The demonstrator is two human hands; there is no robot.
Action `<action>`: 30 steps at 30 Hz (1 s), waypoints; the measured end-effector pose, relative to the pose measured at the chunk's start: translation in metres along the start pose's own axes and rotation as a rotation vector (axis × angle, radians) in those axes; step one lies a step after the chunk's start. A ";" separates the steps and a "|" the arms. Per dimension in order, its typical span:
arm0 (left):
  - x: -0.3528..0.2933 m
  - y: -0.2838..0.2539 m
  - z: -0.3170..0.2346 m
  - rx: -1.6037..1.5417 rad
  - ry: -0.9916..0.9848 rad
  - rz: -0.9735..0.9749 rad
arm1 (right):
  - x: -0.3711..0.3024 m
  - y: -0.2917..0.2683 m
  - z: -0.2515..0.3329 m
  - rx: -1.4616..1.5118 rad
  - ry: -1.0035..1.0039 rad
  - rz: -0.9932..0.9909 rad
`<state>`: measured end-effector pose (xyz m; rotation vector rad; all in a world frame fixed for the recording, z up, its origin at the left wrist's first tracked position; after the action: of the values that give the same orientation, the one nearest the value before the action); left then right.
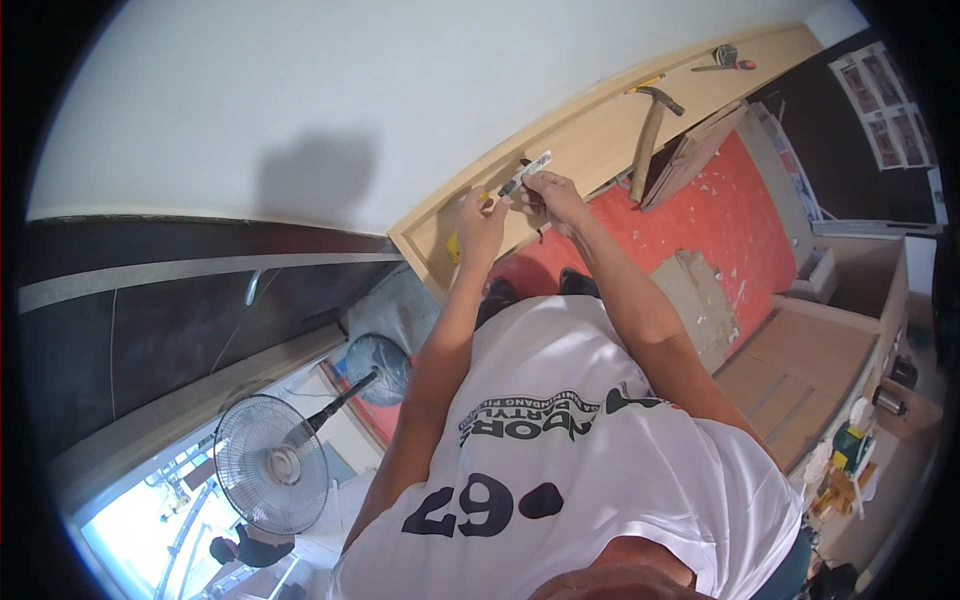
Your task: The person uses a hammer and a utility knife to work on a wooden cabinet. They tap the wood with the hammer, cut a coiled wire with the knife, and handle small components inside the cabinet.
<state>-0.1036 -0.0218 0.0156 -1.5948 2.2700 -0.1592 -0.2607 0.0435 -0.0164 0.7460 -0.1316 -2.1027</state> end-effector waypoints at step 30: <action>-0.046 0.074 -0.039 -0.303 -0.292 0.187 | -0.041 -0.065 0.044 -0.106 -0.054 0.209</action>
<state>-0.1698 0.0429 0.0405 -1.4177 2.2683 0.4552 -0.3129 0.1070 0.0152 0.5862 -0.1216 -1.9155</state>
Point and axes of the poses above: each hand's wrist, its own x-axis towards the middle knuckle, its own y-axis out of the palm, z = x × y, the point moved 5 cm from there along x, towards the middle knuckle, and after that the axes turned 4 degrees about -y, right-handed, at the moved point
